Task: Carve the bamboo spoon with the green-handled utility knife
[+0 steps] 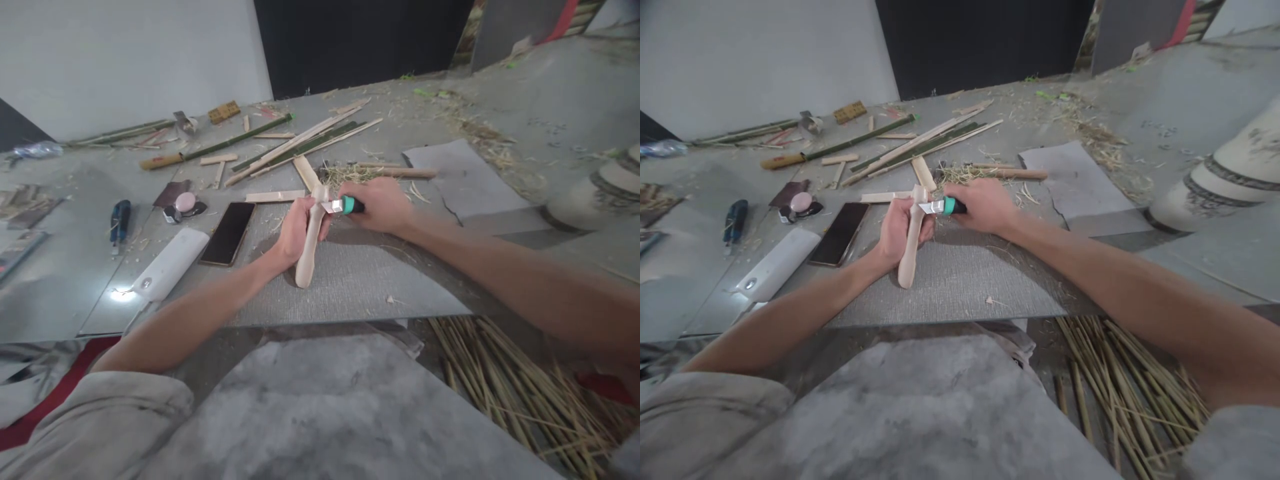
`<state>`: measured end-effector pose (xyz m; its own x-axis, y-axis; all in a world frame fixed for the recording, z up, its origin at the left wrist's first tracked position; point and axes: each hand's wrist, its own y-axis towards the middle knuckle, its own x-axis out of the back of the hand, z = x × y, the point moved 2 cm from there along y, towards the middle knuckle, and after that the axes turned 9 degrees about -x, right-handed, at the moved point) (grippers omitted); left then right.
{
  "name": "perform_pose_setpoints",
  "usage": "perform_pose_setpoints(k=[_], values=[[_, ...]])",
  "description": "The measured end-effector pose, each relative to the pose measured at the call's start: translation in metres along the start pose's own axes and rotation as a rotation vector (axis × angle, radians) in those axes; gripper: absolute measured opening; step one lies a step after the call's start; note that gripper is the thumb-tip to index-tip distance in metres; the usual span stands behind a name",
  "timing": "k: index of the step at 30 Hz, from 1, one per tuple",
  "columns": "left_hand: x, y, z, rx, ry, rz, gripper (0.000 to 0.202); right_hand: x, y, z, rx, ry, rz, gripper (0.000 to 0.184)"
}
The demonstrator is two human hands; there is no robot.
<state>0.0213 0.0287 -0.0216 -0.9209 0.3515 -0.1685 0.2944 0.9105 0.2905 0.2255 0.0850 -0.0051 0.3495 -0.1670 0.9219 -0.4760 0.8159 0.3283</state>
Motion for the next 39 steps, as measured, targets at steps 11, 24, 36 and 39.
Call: perform_pose_setpoints(k=[11,24,36,39], values=[[-0.03,-0.022,-0.017,0.042,0.078,0.135,0.034,-0.001,0.012,-0.026,-0.148,0.071,-0.173,0.035],[0.0,-0.001,-0.007,-0.027,0.068,0.012,0.016,-0.002,0.01,-0.013,0.004,0.158,-0.087,0.017],[0.001,-0.006,0.002,0.031,0.008,0.092,0.039,-0.003,0.008,-0.008,-0.022,0.156,-0.031,0.021],[-0.015,-0.02,-0.001,0.098,-0.018,0.225,0.043,0.003,0.016,-0.026,-0.177,0.155,-0.13,0.037]])
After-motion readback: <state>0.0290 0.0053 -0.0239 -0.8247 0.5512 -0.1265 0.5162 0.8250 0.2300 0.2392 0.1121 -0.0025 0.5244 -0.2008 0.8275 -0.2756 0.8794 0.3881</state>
